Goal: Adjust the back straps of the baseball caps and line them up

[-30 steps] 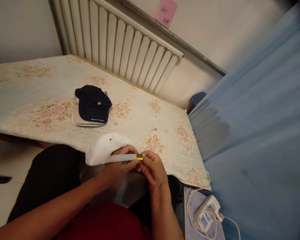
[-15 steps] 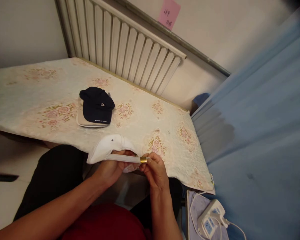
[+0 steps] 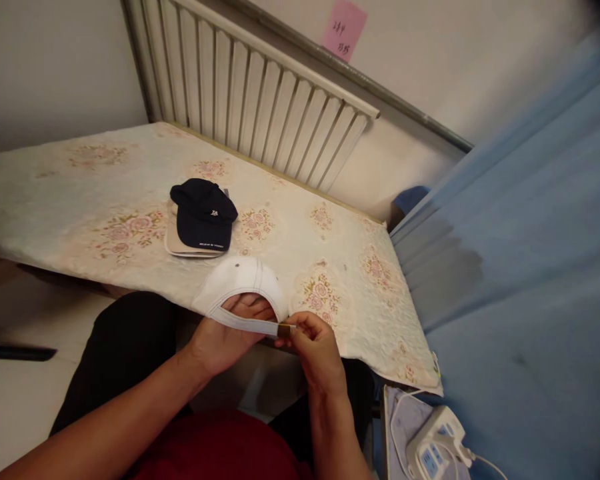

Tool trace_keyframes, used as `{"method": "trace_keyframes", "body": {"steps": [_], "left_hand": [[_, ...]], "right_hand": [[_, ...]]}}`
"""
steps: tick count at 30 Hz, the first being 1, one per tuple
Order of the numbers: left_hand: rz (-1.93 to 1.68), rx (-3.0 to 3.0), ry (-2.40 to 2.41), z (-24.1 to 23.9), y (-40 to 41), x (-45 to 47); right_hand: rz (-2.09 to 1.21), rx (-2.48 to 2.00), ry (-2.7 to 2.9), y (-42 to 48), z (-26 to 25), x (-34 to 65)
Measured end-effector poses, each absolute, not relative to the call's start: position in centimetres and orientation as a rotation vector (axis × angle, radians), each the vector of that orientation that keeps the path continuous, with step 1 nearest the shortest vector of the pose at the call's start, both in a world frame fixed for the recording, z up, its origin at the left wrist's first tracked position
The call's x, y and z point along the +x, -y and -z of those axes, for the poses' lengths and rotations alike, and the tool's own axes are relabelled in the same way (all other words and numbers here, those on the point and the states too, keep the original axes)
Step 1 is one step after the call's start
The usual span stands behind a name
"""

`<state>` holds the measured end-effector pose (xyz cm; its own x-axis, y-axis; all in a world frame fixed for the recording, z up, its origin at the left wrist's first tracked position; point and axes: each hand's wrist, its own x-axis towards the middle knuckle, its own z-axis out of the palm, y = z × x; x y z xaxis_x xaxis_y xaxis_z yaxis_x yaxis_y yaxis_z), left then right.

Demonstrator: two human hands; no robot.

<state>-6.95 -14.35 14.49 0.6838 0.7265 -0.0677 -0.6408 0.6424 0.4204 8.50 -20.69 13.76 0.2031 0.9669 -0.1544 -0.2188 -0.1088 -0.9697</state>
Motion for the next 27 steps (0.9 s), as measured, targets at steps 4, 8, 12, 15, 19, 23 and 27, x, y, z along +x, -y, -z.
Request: {"method": "trace_keyframes", "body": {"steps": [4,8,12,15,19,23,27], "left_hand": [[-0.792,0.385,-0.235,-14.4,14.0,-7.2],[-0.779,0.378,-0.218,-14.1,13.6,-7.3],[-0.741,0.373,-0.179,-13.8,13.3,-7.5],[-0.763,0.385,-0.175,-13.4,13.1,-7.6],[-0.786,0.427,-0.229,-13.0,13.1,-7.7],[-0.768,0.55,-0.272,-13.1,13.7,-7.7],[-0.814,0.763,-0.381,-13.2,14.4,-8.2]], "right_hand": [[-1.189,-1.37,0.966,20.8,-13.7,8.5],[-1.113,-1.43,1.082,20.8,-14.2,8.3],[-1.013,-1.501,1.158,20.6,-14.3,8.0],[-1.02,-1.51,1.119,20.5,-14.1,7.9],[-1.102,-1.448,1.034,20.5,-14.1,7.7],[-1.16,-1.363,0.944,20.5,-14.5,7.4],[-1.194,-1.29,0.806,20.3,-14.7,7.0]]}}
